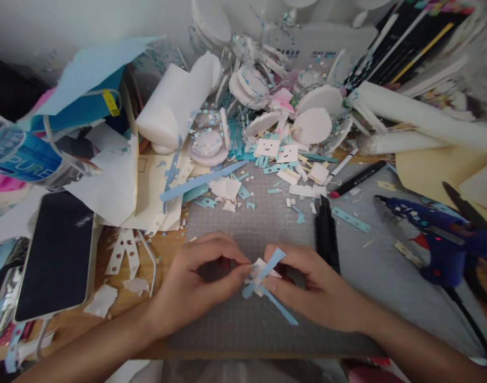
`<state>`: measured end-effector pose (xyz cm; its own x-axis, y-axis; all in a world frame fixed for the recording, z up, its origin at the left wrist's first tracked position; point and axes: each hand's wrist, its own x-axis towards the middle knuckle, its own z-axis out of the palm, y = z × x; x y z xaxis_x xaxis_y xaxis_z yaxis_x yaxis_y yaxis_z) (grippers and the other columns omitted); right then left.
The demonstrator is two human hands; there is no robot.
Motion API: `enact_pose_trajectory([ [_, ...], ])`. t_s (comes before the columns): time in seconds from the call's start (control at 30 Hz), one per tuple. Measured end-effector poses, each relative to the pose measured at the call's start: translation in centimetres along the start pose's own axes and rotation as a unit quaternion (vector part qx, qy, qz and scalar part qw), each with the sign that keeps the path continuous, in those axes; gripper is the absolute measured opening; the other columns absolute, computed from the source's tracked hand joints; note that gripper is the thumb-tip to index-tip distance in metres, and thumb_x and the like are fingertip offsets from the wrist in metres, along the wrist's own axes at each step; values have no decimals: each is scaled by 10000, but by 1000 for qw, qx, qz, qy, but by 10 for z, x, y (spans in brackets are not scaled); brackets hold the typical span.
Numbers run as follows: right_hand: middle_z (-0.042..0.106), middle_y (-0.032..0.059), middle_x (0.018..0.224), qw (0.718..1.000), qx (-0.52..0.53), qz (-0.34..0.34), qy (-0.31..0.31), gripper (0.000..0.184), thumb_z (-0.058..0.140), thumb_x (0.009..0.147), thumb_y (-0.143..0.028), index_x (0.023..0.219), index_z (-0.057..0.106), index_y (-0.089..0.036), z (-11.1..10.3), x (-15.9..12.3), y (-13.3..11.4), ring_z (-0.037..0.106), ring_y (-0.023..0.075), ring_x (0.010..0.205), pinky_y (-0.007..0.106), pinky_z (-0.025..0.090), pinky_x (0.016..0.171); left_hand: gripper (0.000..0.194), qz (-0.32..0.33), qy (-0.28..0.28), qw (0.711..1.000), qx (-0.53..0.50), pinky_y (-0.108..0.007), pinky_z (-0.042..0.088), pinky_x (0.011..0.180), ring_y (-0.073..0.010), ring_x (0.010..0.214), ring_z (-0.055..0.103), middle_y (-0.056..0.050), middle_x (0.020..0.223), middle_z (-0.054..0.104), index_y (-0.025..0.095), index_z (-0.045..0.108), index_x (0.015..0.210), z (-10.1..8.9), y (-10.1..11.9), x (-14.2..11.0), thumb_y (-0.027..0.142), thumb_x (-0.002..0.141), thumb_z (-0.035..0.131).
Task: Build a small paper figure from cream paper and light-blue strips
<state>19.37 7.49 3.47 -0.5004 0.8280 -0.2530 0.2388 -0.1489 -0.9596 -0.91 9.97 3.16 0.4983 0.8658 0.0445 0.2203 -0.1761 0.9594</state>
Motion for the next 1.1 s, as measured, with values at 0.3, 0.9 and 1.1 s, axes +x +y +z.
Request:
enact_pose_trajectory([
  [0.3, 380, -62, 631, 998, 68, -10, -10, 226, 571, 892, -295, 710, 488, -191, -2, -1, 3, 340, 82, 588, 214, 288, 535, 62, -138, 8, 977, -159, -215, 483, 630, -127, 689, 602, -19, 757, 688, 178, 712, 845, -2, 2, 2, 227, 819, 683],
  [0.9, 462, -34, 698, 977, 206, 43, -42, 322, 620, 860, -481, 777, 532, -184, -4, 2, -3, 386, 90, 641, 221, 338, 576, 185, -146, -53, 962, -223, -216, 444, 600, -119, 640, 530, -11, 685, 592, 157, 662, 728, -6, 5, 2, 316, 814, 701],
  [1.1, 409, -47, 677, 982, 183, 34, -45, 330, 605, 878, -472, 749, 500, -186, -3, 1, -1, 366, 86, 634, 217, 325, 567, 211, -146, -50, 963, -222, -212, 451, 573, -115, 622, 515, -13, 672, 582, 152, 647, 703, -4, 5, 3, 325, 807, 710],
])
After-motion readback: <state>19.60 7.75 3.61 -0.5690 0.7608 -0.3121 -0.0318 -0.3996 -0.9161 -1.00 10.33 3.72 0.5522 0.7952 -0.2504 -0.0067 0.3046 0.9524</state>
